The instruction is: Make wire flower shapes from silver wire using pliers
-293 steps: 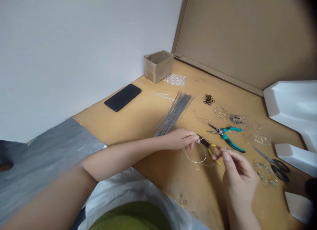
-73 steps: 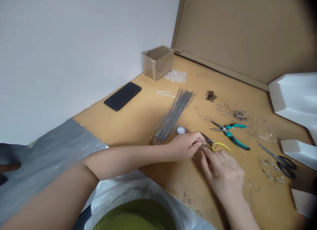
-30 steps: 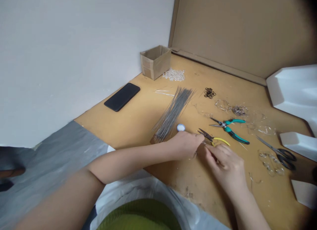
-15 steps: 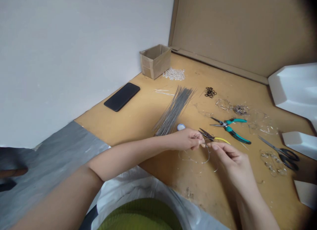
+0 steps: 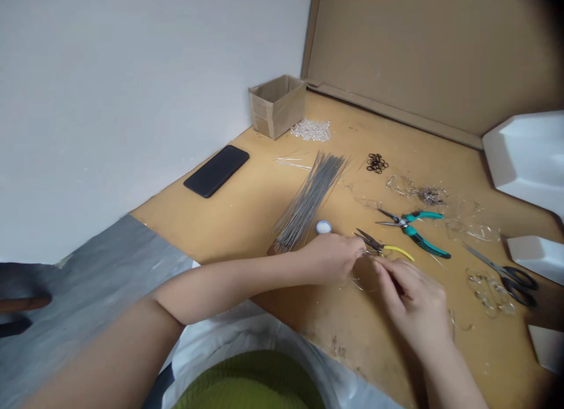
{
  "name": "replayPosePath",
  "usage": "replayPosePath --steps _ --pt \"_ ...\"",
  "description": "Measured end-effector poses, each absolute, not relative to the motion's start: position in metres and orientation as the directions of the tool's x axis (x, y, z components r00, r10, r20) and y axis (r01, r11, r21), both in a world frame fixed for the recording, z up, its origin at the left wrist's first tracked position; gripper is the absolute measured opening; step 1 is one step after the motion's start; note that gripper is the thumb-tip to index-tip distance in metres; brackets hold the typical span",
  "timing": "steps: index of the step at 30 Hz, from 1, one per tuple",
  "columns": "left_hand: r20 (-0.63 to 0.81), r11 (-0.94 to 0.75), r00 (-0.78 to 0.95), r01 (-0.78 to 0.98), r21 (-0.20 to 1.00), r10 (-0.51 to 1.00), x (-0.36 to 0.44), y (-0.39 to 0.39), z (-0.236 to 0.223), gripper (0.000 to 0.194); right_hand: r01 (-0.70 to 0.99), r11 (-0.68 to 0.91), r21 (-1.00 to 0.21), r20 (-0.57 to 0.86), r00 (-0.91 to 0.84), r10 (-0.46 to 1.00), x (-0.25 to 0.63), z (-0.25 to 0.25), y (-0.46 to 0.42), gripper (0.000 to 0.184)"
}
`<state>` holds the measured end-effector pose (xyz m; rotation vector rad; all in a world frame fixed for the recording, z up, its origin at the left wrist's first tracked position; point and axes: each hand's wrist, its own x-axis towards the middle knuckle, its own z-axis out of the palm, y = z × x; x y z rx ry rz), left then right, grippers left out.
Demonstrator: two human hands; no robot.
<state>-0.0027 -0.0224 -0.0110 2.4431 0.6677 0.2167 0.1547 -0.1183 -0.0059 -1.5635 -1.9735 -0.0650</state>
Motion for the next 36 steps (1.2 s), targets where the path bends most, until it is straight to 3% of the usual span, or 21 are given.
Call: replayPosePath --steps 4,9,11,17,21,24,26,29,32,36 --pt "-0.025 -0.754 0.871 0.439 0.489 0.491 -0.001 -0.024 -0.011 0.021 0.910 0.243 -0.336 0.503 -0.045 0.863 0.153 -0.008 -0.119 0.008" --pt "0.004 -0.757 0.868 0.430 0.492 0.496 -0.001 -0.025 -0.012 0.022 0.940 0.319 -0.124 0.513 -0.215 0.831 0.152 -0.007 -0.122 0.010" --pt "0.012 -0.741 0.866 0.420 0.524 0.500 -0.002 -0.024 -0.011 0.022 0.937 0.344 -0.057 0.506 -0.270 0.819 0.153 -0.006 -0.122 0.012" --pt "0.090 -0.603 0.845 0.297 0.740 0.526 -0.005 -0.021 -0.008 0.026 0.951 0.303 -0.063 0.542 -0.222 0.810 0.153 -0.004 -0.121 0.011" --pt "0.016 -0.445 0.855 0.254 0.859 0.519 -0.004 -0.022 -0.010 0.027 0.957 0.278 0.084 0.515 -0.281 0.810 0.151 -0.005 -0.122 0.015" --pt "-0.036 -0.323 0.837 0.250 0.913 0.546 -0.001 -0.020 -0.016 0.026 0.960 0.255 0.115 0.561 -0.274 0.781 0.150 -0.005 -0.125 0.016" --pt "-0.058 -0.290 0.809 0.276 0.917 0.585 0.000 -0.016 -0.022 0.024 0.960 0.276 0.037 0.591 -0.244 0.769 0.150 -0.005 -0.126 0.018" --pt "-0.125 -0.268 0.801 0.337 0.903 0.586 0.001 -0.011 -0.028 0.021 0.926 0.248 -0.284 0.577 -0.042 0.815 0.152 -0.005 -0.126 0.013" --pt "-0.110 -0.379 0.806 0.389 0.840 0.582 0.001 -0.009 -0.031 0.017 0.774 0.096 -0.625 0.400 0.212 0.892 0.153 -0.006 -0.125 0.012" --pt "0.030 -0.608 0.832 0.381 0.696 0.554 -0.003 -0.007 -0.029 0.014 0.536 -0.063 -0.842 0.149 0.343 0.927 0.154 -0.005 -0.122 0.016"
